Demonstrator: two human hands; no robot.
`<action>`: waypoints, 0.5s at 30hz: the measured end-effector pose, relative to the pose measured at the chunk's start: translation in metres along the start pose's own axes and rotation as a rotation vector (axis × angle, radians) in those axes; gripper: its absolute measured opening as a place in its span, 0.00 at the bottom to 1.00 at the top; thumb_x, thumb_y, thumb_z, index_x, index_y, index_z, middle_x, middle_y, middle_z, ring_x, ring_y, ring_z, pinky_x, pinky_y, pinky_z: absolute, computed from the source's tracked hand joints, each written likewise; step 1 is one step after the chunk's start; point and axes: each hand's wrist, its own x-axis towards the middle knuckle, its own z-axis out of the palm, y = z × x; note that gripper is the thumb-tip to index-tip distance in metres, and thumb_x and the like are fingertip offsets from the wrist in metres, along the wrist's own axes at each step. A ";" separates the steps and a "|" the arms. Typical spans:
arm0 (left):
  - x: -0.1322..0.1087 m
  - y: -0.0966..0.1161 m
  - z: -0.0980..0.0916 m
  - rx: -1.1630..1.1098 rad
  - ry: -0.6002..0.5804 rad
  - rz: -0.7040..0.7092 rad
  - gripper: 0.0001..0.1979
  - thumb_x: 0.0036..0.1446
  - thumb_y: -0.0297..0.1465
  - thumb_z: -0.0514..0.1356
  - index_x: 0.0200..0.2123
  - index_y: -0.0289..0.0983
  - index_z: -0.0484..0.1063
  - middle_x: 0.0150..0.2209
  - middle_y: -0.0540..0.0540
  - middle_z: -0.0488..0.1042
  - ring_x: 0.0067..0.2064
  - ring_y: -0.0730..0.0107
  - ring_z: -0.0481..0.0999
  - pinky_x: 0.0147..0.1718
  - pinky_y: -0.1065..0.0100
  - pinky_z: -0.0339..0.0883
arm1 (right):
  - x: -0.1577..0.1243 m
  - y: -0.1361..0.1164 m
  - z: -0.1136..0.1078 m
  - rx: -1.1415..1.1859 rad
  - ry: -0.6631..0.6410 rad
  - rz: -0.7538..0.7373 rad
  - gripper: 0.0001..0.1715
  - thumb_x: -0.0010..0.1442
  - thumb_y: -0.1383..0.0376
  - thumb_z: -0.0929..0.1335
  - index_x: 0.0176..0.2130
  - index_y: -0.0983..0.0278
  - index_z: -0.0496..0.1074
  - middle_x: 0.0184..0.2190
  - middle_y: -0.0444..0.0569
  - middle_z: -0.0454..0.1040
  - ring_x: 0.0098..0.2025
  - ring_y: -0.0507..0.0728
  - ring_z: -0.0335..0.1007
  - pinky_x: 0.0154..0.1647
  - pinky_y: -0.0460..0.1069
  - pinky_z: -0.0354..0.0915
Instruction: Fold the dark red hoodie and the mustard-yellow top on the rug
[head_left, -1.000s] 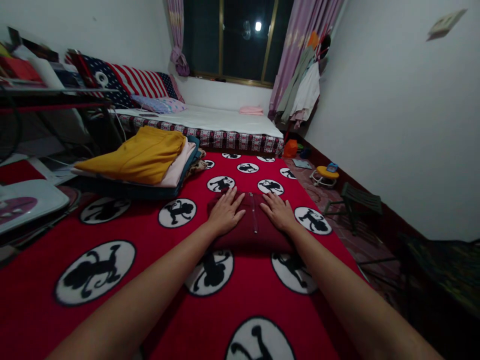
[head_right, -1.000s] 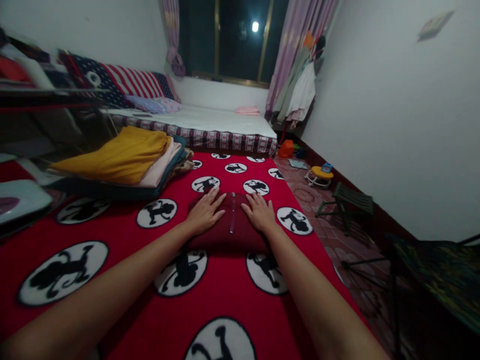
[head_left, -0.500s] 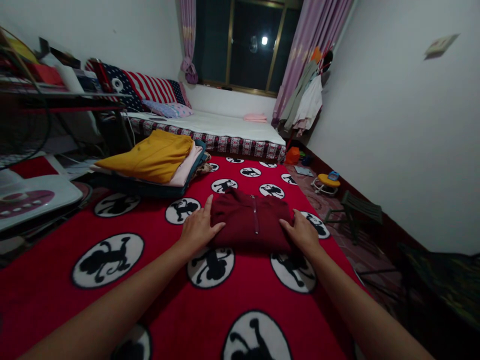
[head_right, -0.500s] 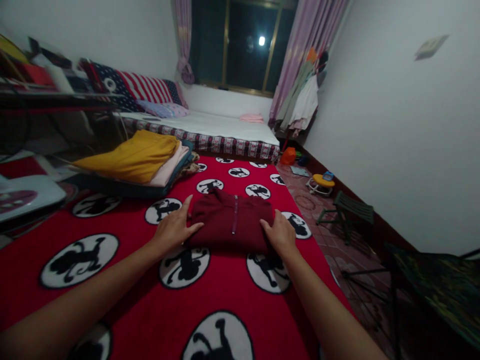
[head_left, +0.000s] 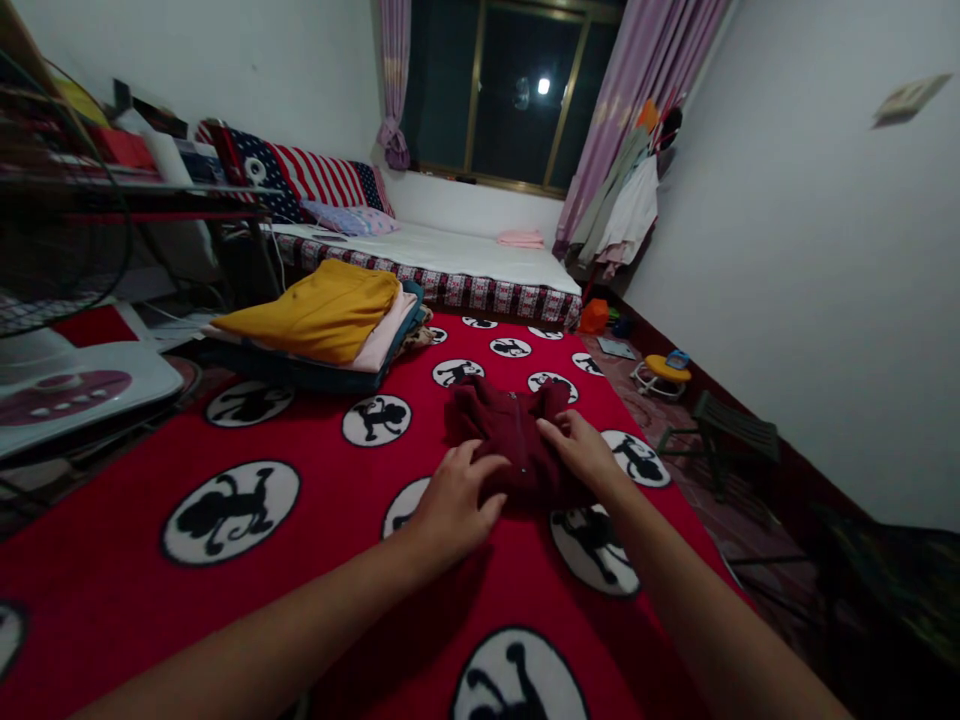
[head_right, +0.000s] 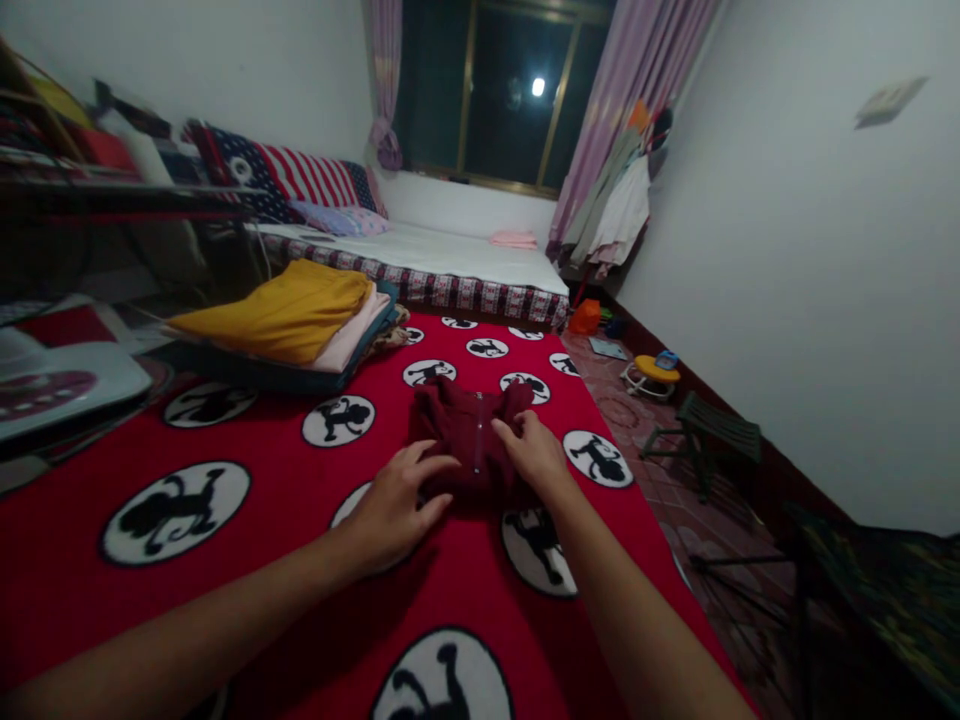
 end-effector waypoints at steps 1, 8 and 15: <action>-0.003 0.009 0.005 0.041 -0.034 0.042 0.16 0.50 0.28 0.62 0.45 0.41 0.74 0.56 0.38 0.66 0.57 0.50 0.65 0.54 0.49 0.64 | -0.002 -0.015 0.000 -0.067 -0.041 -0.016 0.35 0.57 0.43 0.62 0.51 0.65 0.68 0.38 0.57 0.78 0.39 0.63 0.75 0.37 0.52 0.65; -0.014 0.033 0.029 0.164 -0.219 0.049 0.23 0.46 0.30 0.65 0.48 0.35 0.73 0.62 0.30 0.54 0.64 0.37 0.51 0.61 0.44 0.51 | 0.001 -0.074 0.016 -0.463 -0.288 -0.191 0.42 0.54 0.33 0.57 0.45 0.62 0.73 0.39 0.61 0.78 0.43 0.68 0.74 0.40 0.56 0.65; 0.002 0.033 0.015 -0.096 -0.147 0.105 0.08 0.50 0.29 0.63 0.35 0.37 0.78 0.58 0.34 0.66 0.61 0.48 0.61 0.59 0.51 0.58 | 0.007 -0.052 0.023 -0.406 -0.028 -0.124 0.14 0.56 0.61 0.63 0.31 0.63 0.77 0.31 0.57 0.79 0.36 0.62 0.75 0.32 0.50 0.63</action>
